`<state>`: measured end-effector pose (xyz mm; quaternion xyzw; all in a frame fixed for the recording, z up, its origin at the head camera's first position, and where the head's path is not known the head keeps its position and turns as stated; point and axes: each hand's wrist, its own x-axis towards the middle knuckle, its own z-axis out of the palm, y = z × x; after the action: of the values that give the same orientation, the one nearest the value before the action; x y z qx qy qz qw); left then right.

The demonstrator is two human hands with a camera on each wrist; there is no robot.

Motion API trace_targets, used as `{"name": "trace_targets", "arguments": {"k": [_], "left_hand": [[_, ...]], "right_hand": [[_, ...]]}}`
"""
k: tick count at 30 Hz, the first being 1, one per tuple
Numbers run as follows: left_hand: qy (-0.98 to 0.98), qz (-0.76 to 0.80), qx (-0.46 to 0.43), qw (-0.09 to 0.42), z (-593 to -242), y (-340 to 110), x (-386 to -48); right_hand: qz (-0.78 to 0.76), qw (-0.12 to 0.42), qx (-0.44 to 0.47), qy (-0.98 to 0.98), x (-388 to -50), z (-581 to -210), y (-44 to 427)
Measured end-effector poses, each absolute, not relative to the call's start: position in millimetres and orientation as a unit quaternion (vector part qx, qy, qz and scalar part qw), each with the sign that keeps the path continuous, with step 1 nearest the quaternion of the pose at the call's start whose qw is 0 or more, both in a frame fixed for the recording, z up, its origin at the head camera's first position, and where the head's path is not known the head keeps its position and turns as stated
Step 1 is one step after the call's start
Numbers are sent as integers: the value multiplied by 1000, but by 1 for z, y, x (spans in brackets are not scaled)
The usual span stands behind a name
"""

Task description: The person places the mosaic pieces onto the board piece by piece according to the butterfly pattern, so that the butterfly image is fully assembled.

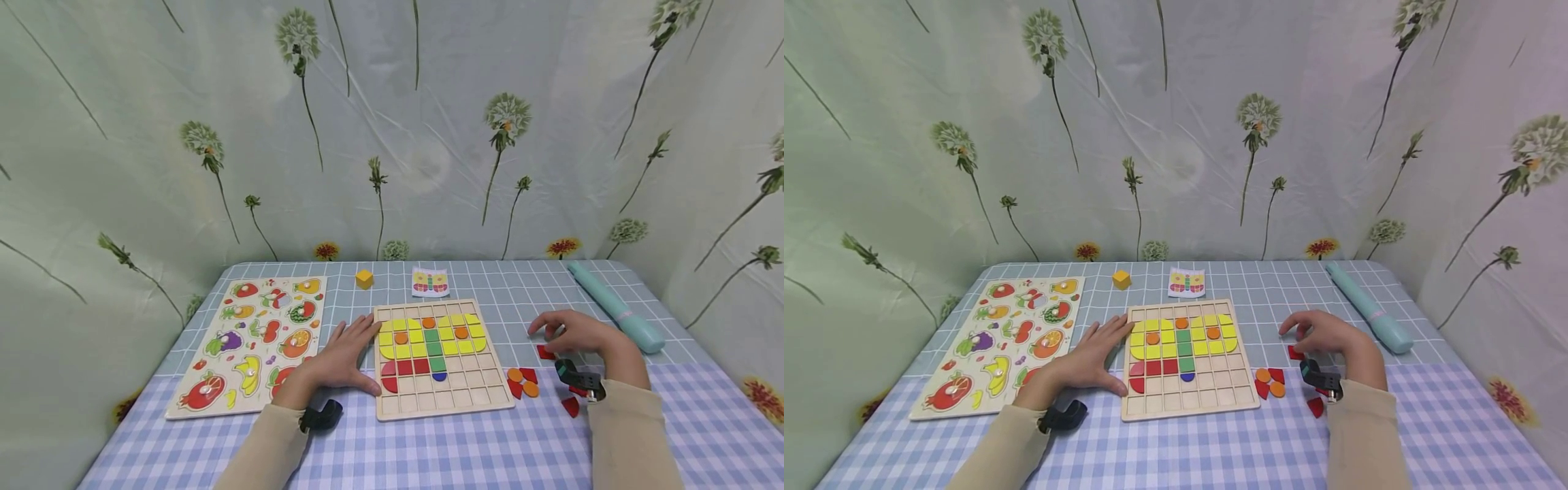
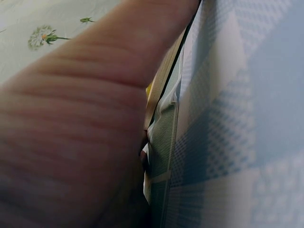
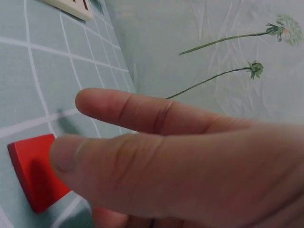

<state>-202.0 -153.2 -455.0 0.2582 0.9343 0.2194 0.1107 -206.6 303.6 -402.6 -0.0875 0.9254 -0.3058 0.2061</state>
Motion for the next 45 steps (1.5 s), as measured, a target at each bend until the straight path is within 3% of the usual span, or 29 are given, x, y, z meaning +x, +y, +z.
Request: {"name": "trace_targets", "arguments": {"k": [45], "left_hand": [[939, 203, 250, 119, -452, -151, -204]], "right_hand": [[-245, 191, -74, 948, -211, -412, 291]]}}
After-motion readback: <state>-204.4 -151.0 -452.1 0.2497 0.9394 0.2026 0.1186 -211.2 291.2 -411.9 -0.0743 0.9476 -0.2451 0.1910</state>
